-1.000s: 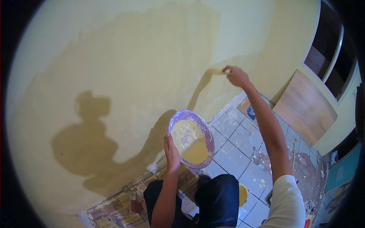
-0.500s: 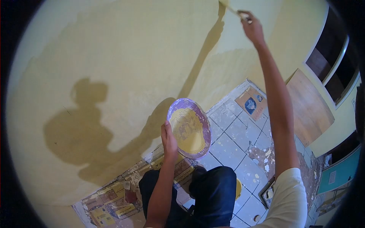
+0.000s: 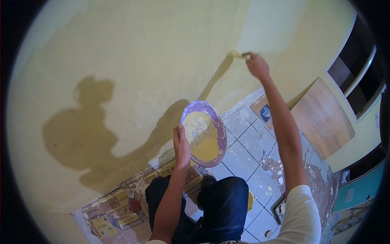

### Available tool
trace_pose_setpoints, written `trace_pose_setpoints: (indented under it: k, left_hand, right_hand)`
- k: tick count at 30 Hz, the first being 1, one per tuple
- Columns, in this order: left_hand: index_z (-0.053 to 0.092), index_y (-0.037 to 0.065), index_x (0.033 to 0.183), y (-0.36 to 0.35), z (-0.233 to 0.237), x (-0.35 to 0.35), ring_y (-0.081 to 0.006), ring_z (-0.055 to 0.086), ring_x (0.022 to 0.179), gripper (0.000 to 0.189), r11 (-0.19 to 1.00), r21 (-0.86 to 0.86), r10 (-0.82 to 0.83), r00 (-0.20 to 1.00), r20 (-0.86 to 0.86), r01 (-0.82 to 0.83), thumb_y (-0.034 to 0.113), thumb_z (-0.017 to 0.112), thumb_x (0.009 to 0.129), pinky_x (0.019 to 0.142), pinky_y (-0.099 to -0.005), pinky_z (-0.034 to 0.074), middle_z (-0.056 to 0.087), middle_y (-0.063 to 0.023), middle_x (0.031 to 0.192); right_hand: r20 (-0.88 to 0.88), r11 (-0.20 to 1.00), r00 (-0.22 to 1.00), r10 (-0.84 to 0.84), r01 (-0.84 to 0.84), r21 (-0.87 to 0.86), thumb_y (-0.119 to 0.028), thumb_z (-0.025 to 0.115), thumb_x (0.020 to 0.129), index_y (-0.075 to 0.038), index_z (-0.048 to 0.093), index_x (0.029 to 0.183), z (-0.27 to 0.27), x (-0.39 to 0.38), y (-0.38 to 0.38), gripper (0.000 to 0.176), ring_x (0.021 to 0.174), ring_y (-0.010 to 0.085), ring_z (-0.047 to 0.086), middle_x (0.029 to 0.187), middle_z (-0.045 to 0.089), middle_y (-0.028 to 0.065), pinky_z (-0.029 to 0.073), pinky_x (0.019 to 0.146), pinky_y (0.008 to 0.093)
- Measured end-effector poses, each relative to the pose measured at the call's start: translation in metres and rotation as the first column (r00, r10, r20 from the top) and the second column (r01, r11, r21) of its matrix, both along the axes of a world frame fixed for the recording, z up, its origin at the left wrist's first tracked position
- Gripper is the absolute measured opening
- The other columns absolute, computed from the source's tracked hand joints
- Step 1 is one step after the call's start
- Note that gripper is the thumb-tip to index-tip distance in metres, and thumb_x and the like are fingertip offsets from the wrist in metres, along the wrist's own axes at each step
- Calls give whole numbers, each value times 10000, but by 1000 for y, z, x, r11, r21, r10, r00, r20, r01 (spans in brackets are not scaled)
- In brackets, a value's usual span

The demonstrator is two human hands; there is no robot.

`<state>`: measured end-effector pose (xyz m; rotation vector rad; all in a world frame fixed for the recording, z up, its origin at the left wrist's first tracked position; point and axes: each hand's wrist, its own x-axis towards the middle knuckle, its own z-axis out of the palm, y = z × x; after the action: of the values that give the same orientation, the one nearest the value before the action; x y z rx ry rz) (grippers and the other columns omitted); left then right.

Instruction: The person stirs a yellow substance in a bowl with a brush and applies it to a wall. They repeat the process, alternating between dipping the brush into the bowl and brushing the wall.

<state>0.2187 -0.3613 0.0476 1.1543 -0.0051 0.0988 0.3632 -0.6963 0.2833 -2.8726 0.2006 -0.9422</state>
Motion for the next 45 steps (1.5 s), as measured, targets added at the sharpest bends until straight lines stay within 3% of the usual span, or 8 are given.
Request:
trace_pose_setpoints:
  k: [9, 12, 14, 17, 26, 36, 40, 45]
  left_hand:
    - [580, -13, 1191, -5, -15, 10, -181, 520, 1025, 497, 999, -36, 5, 999, -34, -7, 441, 395, 1110, 969, -324, 413, 582, -94, 1065]
    - [580, -11, 1183, -1, -1, 2, -176, 520, 1023, 492, 999, 36, 17, 1000, 10, -17, 441, 402, 1109, 966, -322, 416, 584, -87, 1063]
    - [579, -9, 1177, -3, -6, 7, -173, 517, 1015, 490, 999, 23, 28, 999, -22, -27, 443, 403, 1108, 967, -319, 414, 578, -83, 1054]
    - [578, -12, 1178, -5, -16, 11, -174, 519, 1007, 498, 999, -28, 22, 999, -30, -23, 451, 406, 1106, 964, -322, 417, 573, -84, 1044]
    - [581, -18, 1151, -2, -3, 6, -173, 509, 960, 527, 999, 28, 40, 999, -21, -40, 480, 417, 1095, 924, -329, 423, 556, -80, 989]
    - [583, -24, 1146, 2, -4, 7, -171, 505, 962, 514, 992, 109, 57, 998, 24, -59, 459, 412, 1102, 928, -331, 419, 556, -77, 991]
    - [580, -17, 1151, -1, -12, 11, -164, 503, 962, 513, 995, 89, 48, 999, -3, -48, 463, 406, 1104, 920, -326, 417, 551, -75, 985]
    - [580, -16, 1142, -3, -12, 12, -159, 498, 946, 509, 999, 48, -6, 999, -39, 8, 462, 409, 1104, 906, -314, 416, 542, -64, 964]
  right_hand:
    - [586, 941, 798, 140, -292, 173, -178, 657, 945, -248, 712, 1286, 190, -1, 12, 352, 691, 168, 575, 807, 652, 68, 512, 704, 338]
    - [580, 967, 806, 113, -223, 122, -164, 658, 927, -225, 717, 1273, 191, 15, 2, 356, 701, 182, 598, 838, 679, 89, 514, 703, 341]
    - [307, 987, 940, 149, -160, 10, -276, 649, 889, -277, 712, 1250, 158, 19, 2, 367, 936, 302, 722, 1005, 754, 147, 561, 829, 415]
    - [95, 989, 989, 117, -108, -97, -267, 641, 888, -271, 725, 1226, 141, -13, -9, 349, 900, 296, 725, 992, 752, 146, 562, 799, 405]
    - [440, 980, 892, 103, -166, 107, -225, 648, 907, -299, 700, 1259, 181, -18, 6, 363, 770, 258, 690, 890, 733, 111, 541, 713, 406]
    - [-262, 998, 965, -9, -7, -58, -258, 652, 873, -298, 737, 1166, -49, 0, -58, 307, 1072, 325, 682, 1106, 728, 107, 544, 931, 455]
    - [-186, 998, 982, -13, 24, 59, -255, 658, 875, -311, 748, 1146, -12, 23, -65, 290, 1089, 300, 681, 1150, 722, 84, 542, 943, 454]
    - [-33, 987, 998, 61, -65, -145, -261, 683, 878, -304, 747, 1189, 114, 23, -38, 321, 977, 292, 709, 1029, 753, 83, 557, 870, 417]
